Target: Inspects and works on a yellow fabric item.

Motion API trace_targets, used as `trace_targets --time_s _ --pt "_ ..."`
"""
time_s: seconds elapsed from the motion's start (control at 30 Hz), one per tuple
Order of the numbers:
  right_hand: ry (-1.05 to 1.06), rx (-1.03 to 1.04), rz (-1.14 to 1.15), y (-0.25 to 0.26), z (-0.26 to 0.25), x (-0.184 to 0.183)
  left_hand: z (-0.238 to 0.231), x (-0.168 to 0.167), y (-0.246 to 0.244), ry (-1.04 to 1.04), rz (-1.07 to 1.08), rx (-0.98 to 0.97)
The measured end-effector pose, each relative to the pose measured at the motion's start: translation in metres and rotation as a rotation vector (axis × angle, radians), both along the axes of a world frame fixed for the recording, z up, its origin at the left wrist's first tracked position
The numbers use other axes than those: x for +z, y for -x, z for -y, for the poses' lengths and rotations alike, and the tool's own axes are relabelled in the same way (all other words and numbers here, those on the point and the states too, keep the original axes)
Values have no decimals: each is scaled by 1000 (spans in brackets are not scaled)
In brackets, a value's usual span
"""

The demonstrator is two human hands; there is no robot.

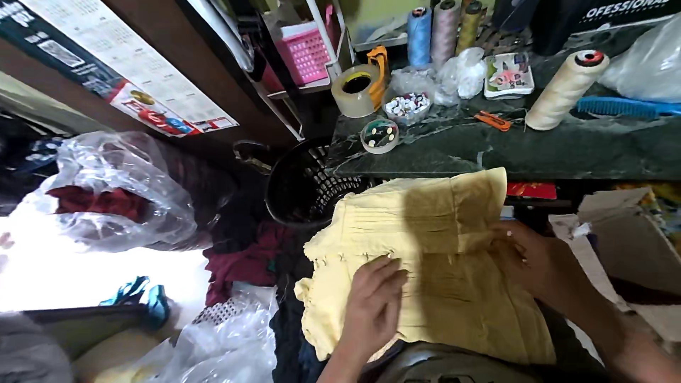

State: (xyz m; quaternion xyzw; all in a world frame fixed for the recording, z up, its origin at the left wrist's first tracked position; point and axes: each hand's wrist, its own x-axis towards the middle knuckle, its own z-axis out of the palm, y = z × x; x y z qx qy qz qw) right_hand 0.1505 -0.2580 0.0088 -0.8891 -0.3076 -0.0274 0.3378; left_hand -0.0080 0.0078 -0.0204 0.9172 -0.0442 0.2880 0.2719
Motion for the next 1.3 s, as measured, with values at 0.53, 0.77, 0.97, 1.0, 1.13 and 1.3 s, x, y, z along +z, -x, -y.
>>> trace_targets --time_s 0.53,0.77,0.97,1.0,1.13,1.3 --pt "-98 -46 -297 -35 -4 -21 -44 -14 31 995 -686 626" --pt "-379 -218 -735 -31 -17 -8 -65 -14 20 1228 -432 599" --pt "-394 -274 -424 -35 -40 -3 -57 -11 -1 904 -221 687" --pt "-411 -321 -342 -43 -37 -3 -57 -12 -2 865 -127 710" --pt "-245 -370 -209 -63 -42 -31 -56 -24 -1 801 -53 691" --pt "-204 -254 -387 -65 -31 -35 -66 -24 10 931 -251 705"
